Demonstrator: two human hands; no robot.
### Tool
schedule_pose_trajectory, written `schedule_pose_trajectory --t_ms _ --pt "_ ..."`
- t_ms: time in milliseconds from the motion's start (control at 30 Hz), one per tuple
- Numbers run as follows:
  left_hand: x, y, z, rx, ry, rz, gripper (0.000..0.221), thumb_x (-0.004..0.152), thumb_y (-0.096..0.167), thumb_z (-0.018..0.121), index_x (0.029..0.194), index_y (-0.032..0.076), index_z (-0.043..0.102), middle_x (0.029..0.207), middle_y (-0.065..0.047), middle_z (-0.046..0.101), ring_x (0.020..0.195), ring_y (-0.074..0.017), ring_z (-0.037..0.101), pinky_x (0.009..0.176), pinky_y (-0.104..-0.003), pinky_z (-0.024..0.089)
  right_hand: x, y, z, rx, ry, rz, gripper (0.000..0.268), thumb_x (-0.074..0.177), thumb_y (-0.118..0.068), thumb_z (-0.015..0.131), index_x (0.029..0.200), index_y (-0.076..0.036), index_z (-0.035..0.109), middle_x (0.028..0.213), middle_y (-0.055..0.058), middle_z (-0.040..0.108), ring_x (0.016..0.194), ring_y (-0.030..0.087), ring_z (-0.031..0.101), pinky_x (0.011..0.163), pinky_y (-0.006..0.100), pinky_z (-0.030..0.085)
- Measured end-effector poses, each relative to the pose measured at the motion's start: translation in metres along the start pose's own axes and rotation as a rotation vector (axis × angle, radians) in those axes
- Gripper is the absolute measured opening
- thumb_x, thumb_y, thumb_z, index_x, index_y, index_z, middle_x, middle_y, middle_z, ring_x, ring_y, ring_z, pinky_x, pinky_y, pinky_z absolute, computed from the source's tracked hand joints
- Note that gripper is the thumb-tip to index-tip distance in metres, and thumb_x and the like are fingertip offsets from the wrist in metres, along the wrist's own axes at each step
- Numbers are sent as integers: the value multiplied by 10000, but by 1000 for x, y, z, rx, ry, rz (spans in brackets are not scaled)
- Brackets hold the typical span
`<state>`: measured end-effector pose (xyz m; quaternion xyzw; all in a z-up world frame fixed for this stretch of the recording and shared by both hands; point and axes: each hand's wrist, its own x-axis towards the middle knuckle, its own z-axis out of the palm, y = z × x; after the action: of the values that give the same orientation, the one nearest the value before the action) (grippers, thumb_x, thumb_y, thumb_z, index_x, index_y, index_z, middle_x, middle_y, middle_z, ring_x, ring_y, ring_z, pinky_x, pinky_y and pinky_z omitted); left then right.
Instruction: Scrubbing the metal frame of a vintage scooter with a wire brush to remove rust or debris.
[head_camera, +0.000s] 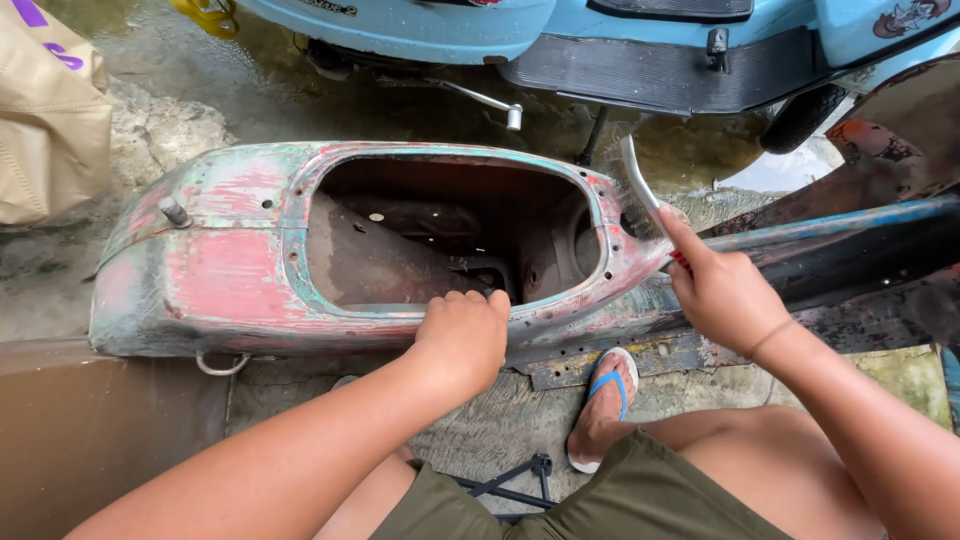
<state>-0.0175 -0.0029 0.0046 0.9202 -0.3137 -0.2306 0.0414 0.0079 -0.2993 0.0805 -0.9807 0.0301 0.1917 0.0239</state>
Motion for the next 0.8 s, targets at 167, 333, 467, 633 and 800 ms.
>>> schedule_pose_trajectory --t_ms 167,333,467,633,800 --pt "-1 4 -2 -17 5 -16 548 852 419 819 1099 -16 594 819 -188 651 795 -363 698 740 -492 577 50 -14 0 -12 16 -42 672 997 -223 485 1650 -285 338 968 301 762 988 535 707 940 619 563" --pt "-1 3 -12 -39 -43 -20 543 867 422 794 1109 -12 575 841 -198 654 813 -378 700 757 -494 574 75 -37 -14 23 6 -37 704 978 -214 490 1652 -327 323 1031 261 758 1007 512 710 919 595 577" --pt "-1 0 -17 -48 -66 9 557 871 432 787 1121 -19 576 848 -205 663 816 -385 706 755 -498 577 61 -29 -5 46 -7 -41 705 988 -211 475 1659 -323 293 1039 282 745 993 518 706 906 614 575" --pt "-1 4 -9 -51 -47 -5 556 865 418 794 1126 -26 588 857 -209 666 828 -393 702 768 -513 569 -5 -23 -11 -39 -64 -60 696 982 -216 435 1655 -313 283 857 284 749 873 519 725 793 626 585" --pt "7 12 -13 3 -234 -148 351 872 165 677 1157 153 473 1017 -106 644 897 -273 626 718 -371 492 11 -20 0 -68 -67 -39 709 990 -223 420 1674 -286 249 710 357 662 630 593 593 574 622 411"
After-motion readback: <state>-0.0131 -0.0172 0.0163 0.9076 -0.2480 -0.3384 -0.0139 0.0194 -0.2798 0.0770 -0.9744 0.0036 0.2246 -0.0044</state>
